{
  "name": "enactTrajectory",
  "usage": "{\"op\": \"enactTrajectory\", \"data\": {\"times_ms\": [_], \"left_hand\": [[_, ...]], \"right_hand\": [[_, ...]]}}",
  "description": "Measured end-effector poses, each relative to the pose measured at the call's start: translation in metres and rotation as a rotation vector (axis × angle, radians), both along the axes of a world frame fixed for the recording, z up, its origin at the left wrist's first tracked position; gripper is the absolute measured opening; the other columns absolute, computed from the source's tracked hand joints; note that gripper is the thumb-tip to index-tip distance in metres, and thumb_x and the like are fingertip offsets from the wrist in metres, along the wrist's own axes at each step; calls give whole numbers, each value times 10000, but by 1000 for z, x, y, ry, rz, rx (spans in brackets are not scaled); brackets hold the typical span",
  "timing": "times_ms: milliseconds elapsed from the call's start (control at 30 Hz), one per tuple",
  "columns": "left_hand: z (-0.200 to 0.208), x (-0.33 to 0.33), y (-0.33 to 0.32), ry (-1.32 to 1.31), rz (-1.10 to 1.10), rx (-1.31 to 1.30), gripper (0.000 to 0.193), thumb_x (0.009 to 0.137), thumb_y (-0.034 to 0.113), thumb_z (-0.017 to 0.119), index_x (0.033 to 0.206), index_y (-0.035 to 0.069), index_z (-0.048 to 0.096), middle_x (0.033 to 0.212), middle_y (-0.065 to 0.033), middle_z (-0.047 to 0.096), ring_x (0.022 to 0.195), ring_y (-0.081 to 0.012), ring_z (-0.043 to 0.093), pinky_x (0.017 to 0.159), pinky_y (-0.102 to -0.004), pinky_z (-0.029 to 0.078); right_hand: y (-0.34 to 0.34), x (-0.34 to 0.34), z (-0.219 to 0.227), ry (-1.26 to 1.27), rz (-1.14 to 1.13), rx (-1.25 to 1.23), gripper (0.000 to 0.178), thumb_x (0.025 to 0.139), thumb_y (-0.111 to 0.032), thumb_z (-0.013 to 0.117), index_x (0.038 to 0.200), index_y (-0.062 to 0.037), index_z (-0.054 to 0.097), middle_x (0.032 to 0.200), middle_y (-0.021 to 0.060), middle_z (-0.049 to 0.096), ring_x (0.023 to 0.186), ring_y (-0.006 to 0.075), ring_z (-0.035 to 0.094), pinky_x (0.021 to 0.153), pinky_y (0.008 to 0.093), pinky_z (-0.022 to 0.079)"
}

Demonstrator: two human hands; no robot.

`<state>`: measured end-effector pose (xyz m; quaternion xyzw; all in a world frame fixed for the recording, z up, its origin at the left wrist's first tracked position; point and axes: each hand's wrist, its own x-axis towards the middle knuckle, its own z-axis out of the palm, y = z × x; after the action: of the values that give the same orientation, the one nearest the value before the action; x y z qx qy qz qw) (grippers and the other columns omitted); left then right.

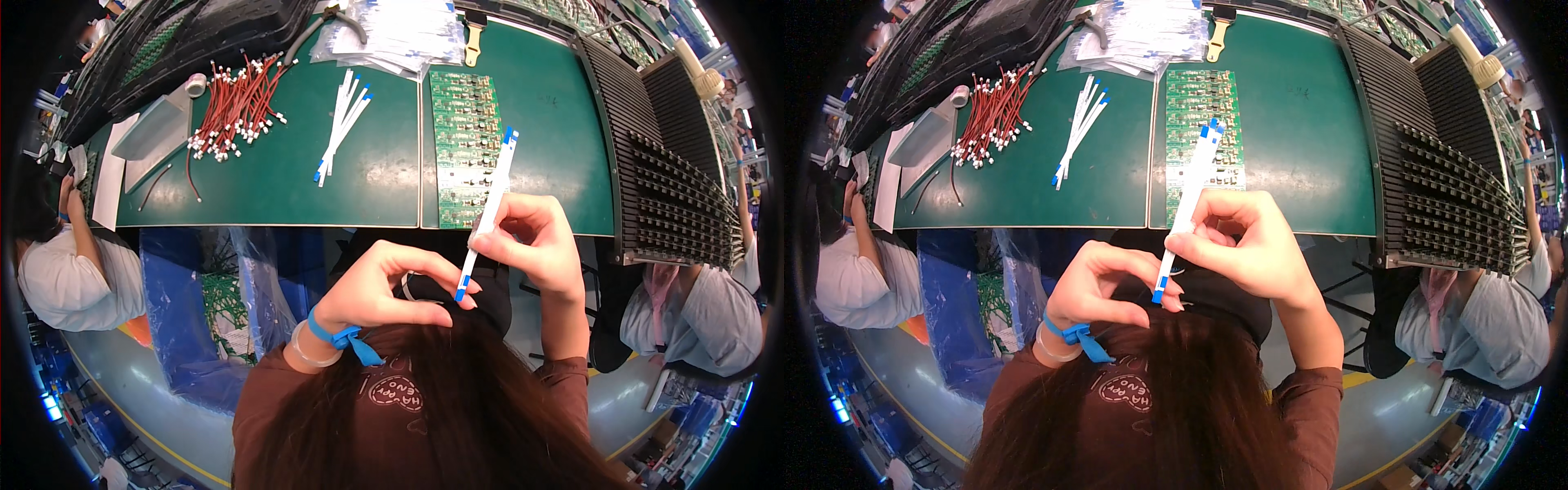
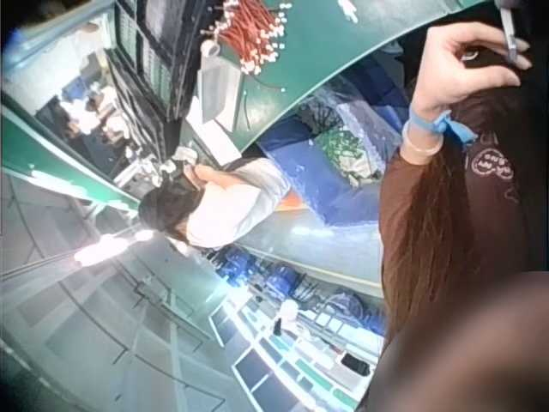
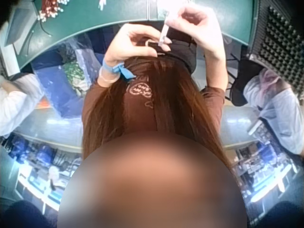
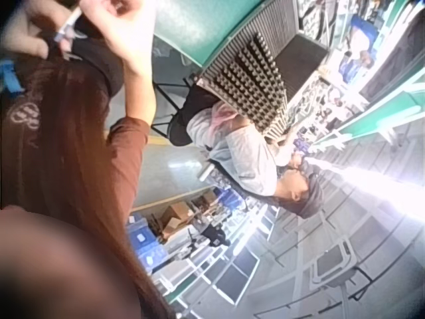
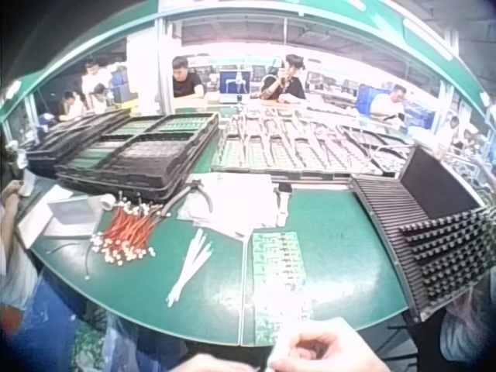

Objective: Connecting ribbon cables and wire harnesses to printed circuit boards at a factory assembly line.

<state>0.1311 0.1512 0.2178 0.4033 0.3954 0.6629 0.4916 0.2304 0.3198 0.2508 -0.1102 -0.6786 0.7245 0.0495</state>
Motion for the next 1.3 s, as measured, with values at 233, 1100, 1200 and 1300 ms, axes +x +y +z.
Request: {"op": "enactTrajectory", "data": {"times_ms": [233,1100,1200,1300], "left_hand": [[6,1,-1,473,261,23,237,587,31,743,809,5,662,805,-82,661,755,-204,605,730,-301,457],[-4,6,1,610,478,83,154,620,22,723,756,28,651,701,-64,630,651,-183,585,610,-270,446],[1,6,1,587,445,55,170,631,15,714,790,22,653,732,-70,640,669,-179,595,639,-265,456],[8,7,0,421,370,-28,191,679,13,684,867,8,649,798,-86,649,725,-161,609,693,-260,466]], "right_hand": [[-3,1,3,-30,-17,0,87,734,-38,654,712,6,581,600,-86,423,540,-15,328,469,170,243],[-14,7,12,-4,-28,125,86,727,-38,654,715,1,579,574,-74,440,520,-9,313,450,172,228],[-14,9,10,42,-69,291,90,717,-42,662,719,1,583,575,-64,444,520,-7,321,447,173,235],[-13,9,8,42,-72,309,98,706,-49,671,722,-3,586,577,-58,443,518,-3,326,447,173,244]]}}
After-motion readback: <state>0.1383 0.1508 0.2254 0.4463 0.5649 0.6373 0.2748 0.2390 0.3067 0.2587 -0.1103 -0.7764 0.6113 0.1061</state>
